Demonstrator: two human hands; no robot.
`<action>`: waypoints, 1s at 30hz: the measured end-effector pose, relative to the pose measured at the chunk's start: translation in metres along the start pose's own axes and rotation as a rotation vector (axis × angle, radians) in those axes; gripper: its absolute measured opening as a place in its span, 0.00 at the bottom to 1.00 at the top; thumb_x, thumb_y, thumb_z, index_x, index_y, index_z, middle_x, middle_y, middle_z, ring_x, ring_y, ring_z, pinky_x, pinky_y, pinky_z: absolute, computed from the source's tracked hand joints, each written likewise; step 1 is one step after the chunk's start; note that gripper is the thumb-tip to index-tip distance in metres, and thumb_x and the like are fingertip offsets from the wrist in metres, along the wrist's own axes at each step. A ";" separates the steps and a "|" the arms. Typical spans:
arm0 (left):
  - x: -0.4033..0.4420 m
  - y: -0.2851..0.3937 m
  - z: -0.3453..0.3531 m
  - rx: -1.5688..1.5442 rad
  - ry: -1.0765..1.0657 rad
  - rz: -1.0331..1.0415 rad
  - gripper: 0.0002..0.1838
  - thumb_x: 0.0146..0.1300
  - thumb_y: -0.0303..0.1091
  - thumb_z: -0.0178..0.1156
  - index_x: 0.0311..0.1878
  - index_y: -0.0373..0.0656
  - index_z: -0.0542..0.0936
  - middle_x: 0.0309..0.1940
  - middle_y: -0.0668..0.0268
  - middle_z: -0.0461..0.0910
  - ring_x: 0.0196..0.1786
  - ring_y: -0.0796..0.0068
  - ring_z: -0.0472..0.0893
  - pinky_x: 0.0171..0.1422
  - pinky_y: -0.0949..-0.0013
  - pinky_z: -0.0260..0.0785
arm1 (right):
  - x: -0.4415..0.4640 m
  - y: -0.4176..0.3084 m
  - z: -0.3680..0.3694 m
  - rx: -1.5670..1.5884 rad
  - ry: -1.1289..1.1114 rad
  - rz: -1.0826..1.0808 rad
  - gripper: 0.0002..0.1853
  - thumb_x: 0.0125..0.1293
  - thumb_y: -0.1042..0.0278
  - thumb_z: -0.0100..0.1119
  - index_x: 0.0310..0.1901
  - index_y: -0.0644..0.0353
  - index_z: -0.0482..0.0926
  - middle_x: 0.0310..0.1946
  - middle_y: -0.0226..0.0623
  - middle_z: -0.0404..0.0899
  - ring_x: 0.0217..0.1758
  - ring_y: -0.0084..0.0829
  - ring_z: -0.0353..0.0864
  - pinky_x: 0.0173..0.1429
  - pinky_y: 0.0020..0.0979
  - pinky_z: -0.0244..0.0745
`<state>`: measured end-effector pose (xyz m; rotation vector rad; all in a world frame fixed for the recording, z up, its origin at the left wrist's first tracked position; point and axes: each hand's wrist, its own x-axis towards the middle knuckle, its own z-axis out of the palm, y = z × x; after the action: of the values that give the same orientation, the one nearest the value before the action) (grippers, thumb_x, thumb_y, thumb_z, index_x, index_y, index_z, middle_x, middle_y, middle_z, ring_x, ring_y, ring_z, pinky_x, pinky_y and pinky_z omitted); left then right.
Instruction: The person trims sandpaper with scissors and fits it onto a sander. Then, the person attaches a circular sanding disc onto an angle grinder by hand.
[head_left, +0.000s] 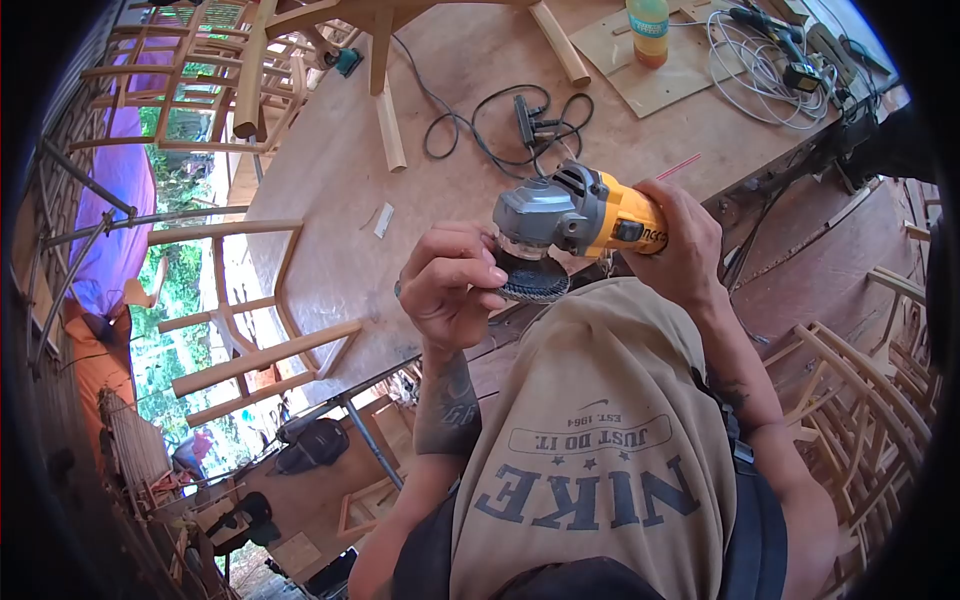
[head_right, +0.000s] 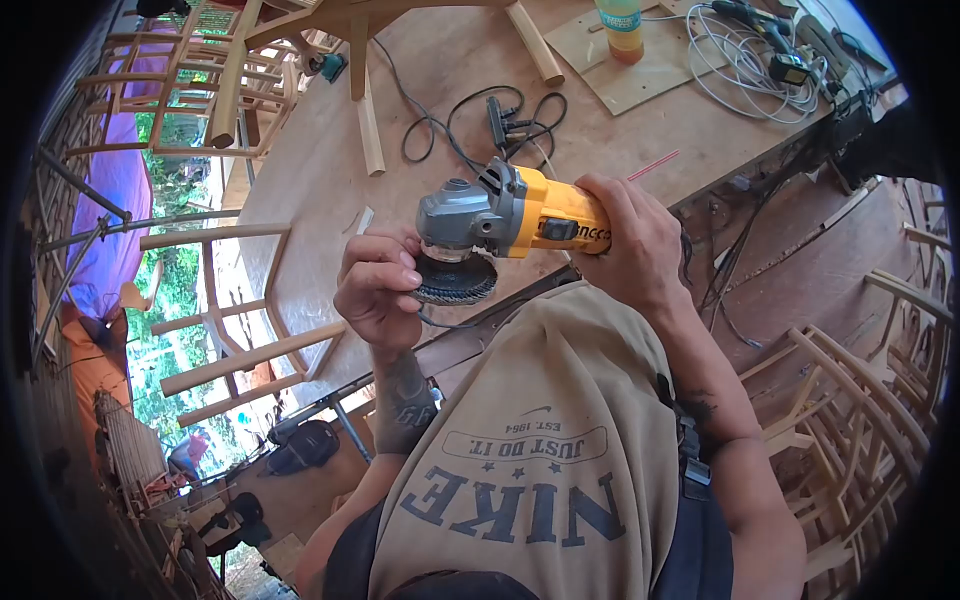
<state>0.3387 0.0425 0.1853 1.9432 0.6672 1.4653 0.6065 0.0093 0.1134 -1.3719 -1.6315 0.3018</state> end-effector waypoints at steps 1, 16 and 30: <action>0.000 0.000 -0.001 -0.002 -0.013 -0.015 0.15 0.66 0.43 0.79 0.38 0.41 0.87 0.39 0.63 0.82 0.42 0.67 0.83 0.50 0.58 0.81 | -0.001 0.001 -0.001 0.003 -0.010 0.002 0.32 0.46 0.70 0.83 0.55 0.53 0.80 0.41 0.36 0.86 0.42 0.41 0.89 0.46 0.37 0.83; 0.007 0.007 0.016 -0.051 -0.138 -0.246 0.21 0.53 0.44 0.87 0.42 0.42 0.90 0.41 0.63 0.83 0.44 0.69 0.82 0.48 0.67 0.76 | -0.011 0.001 -0.020 -0.023 -0.182 0.157 0.33 0.46 0.72 0.81 0.57 0.52 0.79 0.44 0.39 0.88 0.45 0.44 0.90 0.48 0.39 0.84; -0.012 -0.016 0.019 0.171 -0.232 -0.139 0.21 0.51 0.43 0.87 0.37 0.46 0.83 0.39 0.65 0.81 0.43 0.64 0.79 0.45 0.65 0.74 | -0.009 -0.021 -0.044 -0.193 -0.248 0.187 0.28 0.53 0.71 0.77 0.56 0.50 0.78 0.40 0.36 0.85 0.43 0.44 0.89 0.45 0.41 0.82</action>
<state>0.3533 0.0420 0.1618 2.1096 0.8242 1.1087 0.6268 -0.0218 0.1466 -1.6928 -1.7728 0.4487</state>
